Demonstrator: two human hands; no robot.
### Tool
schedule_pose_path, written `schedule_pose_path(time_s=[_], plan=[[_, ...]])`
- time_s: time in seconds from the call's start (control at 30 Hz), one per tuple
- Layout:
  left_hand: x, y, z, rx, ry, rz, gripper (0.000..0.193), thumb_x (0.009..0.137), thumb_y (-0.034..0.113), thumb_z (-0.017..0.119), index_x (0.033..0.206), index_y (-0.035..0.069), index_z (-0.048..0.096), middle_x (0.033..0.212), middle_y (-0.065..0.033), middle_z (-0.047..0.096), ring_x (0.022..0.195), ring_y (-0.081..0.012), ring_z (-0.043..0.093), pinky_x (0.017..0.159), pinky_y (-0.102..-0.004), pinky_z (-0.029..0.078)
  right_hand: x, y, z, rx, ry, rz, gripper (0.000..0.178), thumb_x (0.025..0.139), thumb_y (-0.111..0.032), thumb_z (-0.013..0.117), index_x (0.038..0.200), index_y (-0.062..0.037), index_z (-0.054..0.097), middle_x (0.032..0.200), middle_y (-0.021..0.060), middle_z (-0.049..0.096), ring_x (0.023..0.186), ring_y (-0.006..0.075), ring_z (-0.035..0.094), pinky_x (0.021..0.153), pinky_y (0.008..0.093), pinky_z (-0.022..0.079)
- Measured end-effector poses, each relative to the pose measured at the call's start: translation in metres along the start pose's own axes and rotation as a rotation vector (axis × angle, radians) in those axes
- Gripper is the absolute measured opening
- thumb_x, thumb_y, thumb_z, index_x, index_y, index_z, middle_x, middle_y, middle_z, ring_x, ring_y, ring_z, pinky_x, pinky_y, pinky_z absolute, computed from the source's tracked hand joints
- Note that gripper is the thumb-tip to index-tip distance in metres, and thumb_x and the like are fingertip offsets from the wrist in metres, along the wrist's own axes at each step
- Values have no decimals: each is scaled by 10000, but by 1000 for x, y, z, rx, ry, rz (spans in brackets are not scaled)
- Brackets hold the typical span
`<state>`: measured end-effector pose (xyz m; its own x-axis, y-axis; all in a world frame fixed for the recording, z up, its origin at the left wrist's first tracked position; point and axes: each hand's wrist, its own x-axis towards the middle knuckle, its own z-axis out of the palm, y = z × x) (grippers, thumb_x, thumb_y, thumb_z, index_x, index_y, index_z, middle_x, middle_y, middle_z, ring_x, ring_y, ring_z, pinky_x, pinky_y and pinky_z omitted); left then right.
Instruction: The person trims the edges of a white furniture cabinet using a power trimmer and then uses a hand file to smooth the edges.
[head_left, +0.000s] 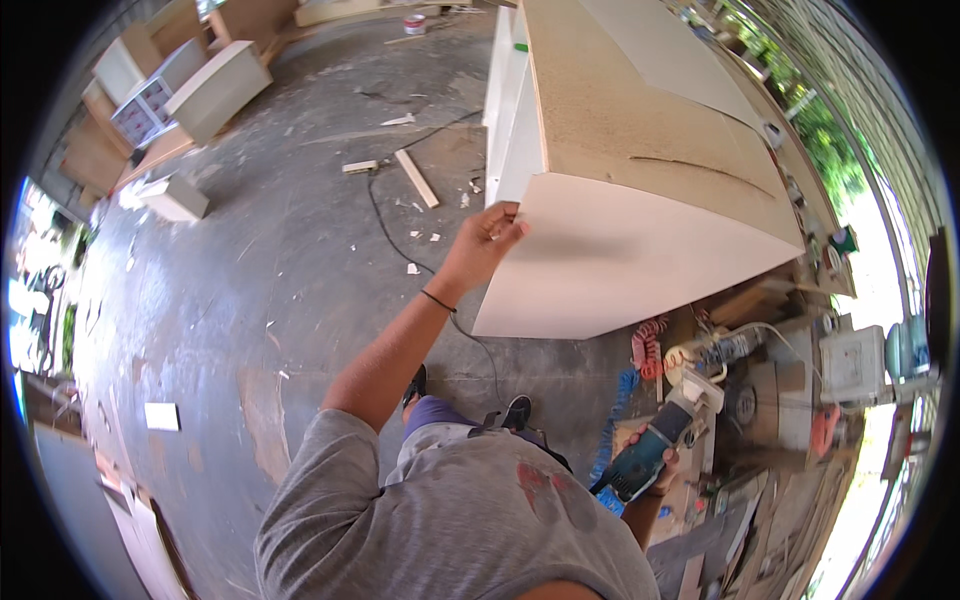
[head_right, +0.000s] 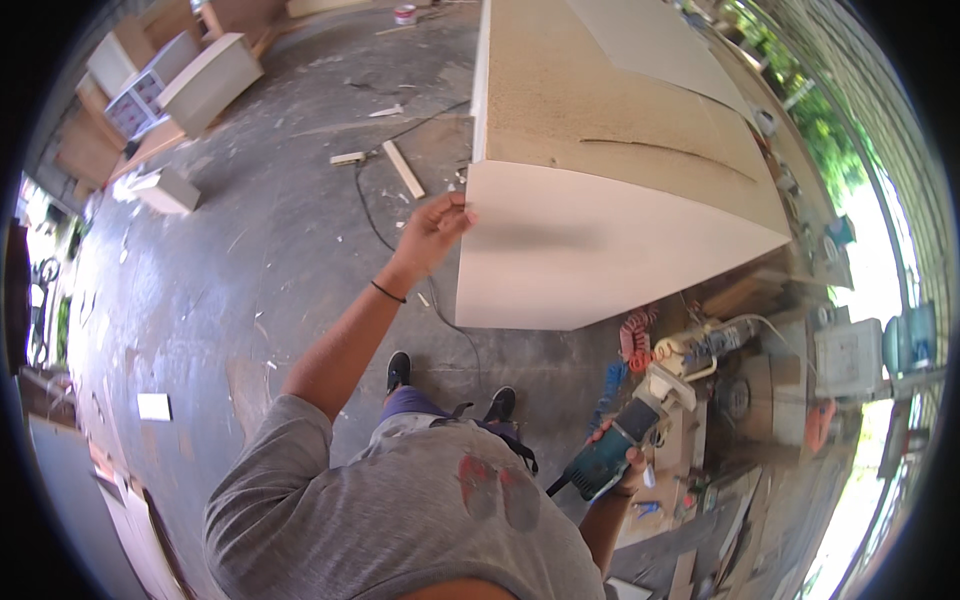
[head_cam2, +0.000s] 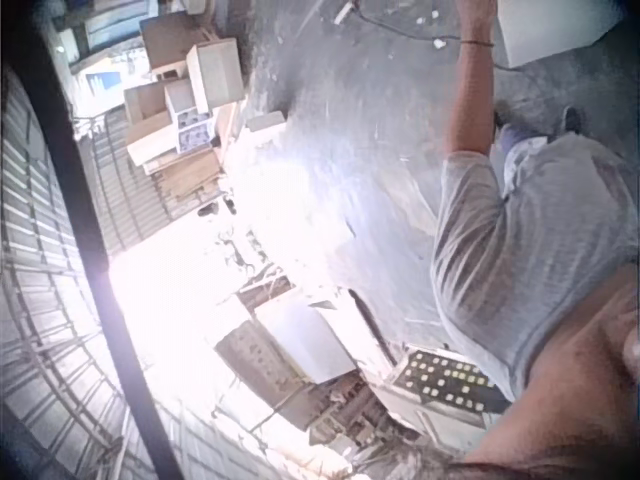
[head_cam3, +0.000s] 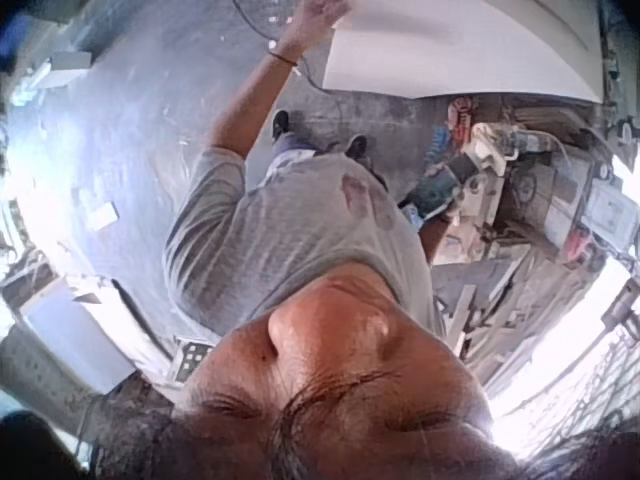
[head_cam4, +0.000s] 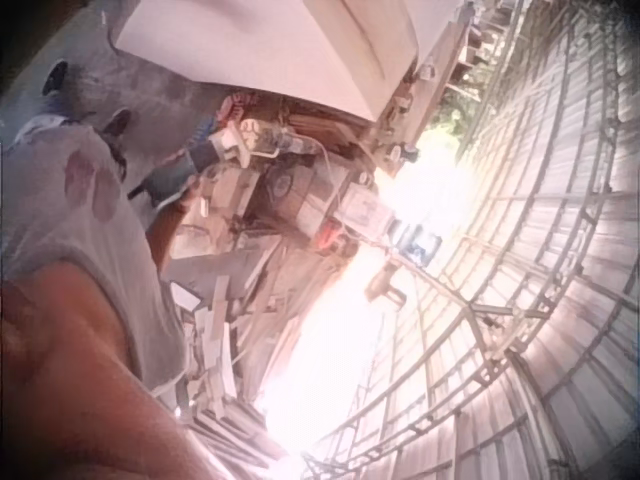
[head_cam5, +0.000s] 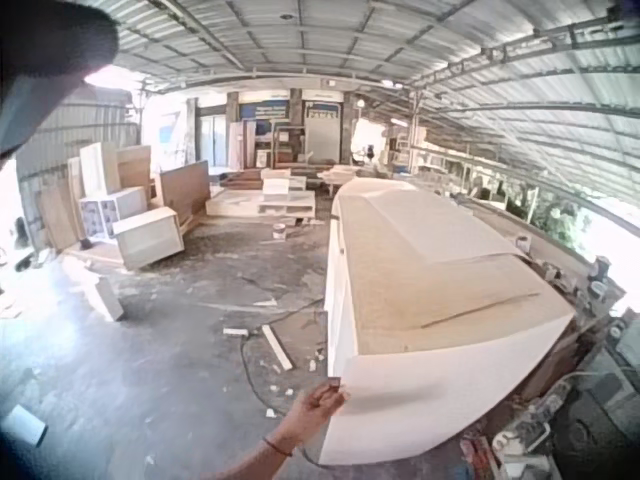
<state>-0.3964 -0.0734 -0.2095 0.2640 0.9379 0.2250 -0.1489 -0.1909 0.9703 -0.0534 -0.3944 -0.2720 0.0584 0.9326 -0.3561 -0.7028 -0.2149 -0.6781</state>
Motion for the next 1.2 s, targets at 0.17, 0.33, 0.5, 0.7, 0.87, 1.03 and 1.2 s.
schedule_pose_path(time_s=[0.17, 0.33, 0.5, 0.7, 0.87, 1.03, 1.2], plan=[[-8, -7, 11, -2, -116, 90, 315, 941, 172, 605, 1185, -19, 545, 1068, -115, 641, 1004, -149, 576, 849, -277, 461, 1, 34, 77, -95, 120, -31, 711, 615, -378, 759, 1145, 38, 533, 984, 157, 612, 926, 279, 620, 823, 398, 528], [-53, -25, 5, 79, 12, 30, 418, 897, 167, 605, 1260, -13, 500, 1171, -190, 593, 1094, -286, 574, 922, -352, 447, 9, 39, 175, -420, 235, -69, 706, 598, -222, 809, 1179, 48, 511, 932, 116, 640, 796, 254, 666, 697, 377, 565], [-129, -34, -17, -238, -576, -238, 651, 845, 142, 638, 1408, 13, 337, 1293, -147, 526, 1210, -297, 517, 995, -378, 417, 26, 23, 228, -860, 153, -42, 861, 542, -93, 872, 1286, 12, 452, 1082, 102, 620, 986, 188, 596, 902, 323, 468], [-110, 51, -24, -518, -906, -490, 930, 793, 235, 751, 1472, 11, 156, 1427, -166, 382, 1363, -281, 338, 1086, -409, 330, 61, -1, 299, -1199, -40, -126, 876, 574, -180, 877, 1298, 36, 435, 1129, 129, 605, 1049, 201, 571, 938, 328, 441], [-89, 60, -4, -662, -709, -379, 938, 789, 377, 775, 1425, -19, 210, 1346, -171, 445, 1257, -260, 455, 1002, -422, 431, 82, -13, 319, -1417, -49, -221, 851, 603, -258, 858, 1264, 79, 441, 1157, 197, 583, 1081, 258, 581, 957, 350, 437], [-73, 82, -2, -574, -524, -563, 844, 810, 432, 745, 1355, -18, 284, 1160, -133, 553, 938, -166, 612, 656, -264, 549, 95, -26, 334, -1625, -15, -224, 841, 561, -289, 844, 1193, 127, 476, 1100, 250, 595, 1081, 326, 578, 946, 360, 440], [-59, 93, -1, -529, -529, -584, 794, 837, 457, 713, 1349, -7, 320, 1164, -120, 555, 946, -169, 613, 671, -275, 559, 97, -33, 343, -1457, 44, -165, 852, 542, -291, 840, 1186, 132, 478, 1093, 251, 603, 1056, 337, 585, 939, 359, 444]])
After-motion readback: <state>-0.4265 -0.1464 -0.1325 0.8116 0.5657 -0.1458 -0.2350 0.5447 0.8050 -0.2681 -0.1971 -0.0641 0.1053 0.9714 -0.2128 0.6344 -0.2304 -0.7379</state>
